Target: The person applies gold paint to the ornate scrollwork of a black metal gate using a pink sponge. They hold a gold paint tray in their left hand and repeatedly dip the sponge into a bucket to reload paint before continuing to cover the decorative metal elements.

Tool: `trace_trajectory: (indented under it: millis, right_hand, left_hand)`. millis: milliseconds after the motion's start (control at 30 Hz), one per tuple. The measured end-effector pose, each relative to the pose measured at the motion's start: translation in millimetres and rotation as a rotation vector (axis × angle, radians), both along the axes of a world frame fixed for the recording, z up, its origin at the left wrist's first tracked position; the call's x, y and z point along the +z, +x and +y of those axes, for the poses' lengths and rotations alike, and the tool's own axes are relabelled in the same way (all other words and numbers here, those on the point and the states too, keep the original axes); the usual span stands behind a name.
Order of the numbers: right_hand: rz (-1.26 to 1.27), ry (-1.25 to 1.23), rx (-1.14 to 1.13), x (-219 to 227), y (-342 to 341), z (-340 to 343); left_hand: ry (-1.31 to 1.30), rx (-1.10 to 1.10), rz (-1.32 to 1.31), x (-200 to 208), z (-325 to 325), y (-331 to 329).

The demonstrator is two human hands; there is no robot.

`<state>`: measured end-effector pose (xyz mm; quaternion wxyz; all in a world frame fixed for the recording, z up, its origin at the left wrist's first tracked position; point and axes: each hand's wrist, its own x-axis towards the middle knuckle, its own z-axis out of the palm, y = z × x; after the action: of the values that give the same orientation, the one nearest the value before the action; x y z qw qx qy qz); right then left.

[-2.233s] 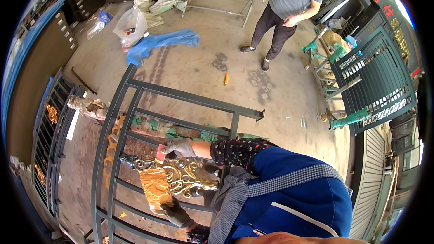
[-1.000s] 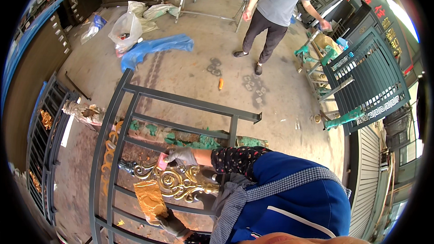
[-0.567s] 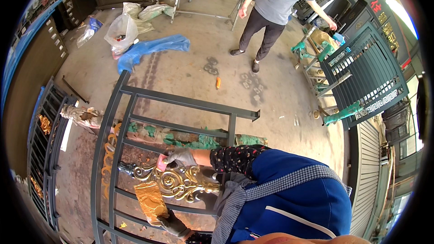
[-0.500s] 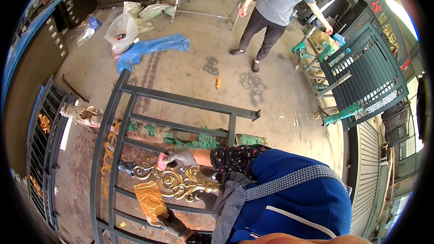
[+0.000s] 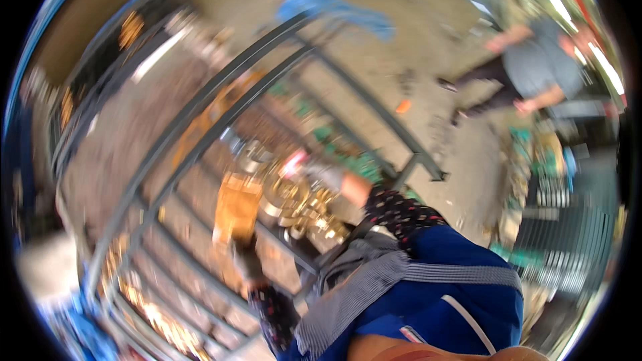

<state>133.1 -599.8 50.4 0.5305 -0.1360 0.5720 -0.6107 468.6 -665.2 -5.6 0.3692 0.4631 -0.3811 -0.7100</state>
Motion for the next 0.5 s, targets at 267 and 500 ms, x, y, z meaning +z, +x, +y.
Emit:
trace_trajectory:
  millis: [267, 500]
  right_hand:
    - [0.319, 0.005, 0.191, -27.8, 10.7, -80.9]
    - [1.141, 0.081, 0.318, -28.1, 7.8, -185.0]
  left_hand:
    - [0.132, 0.179, 0.294, -5.1, -23.8, 30.0]
    - [0.162, 0.227, 0.354, -45.9, -29.6, 34.7]
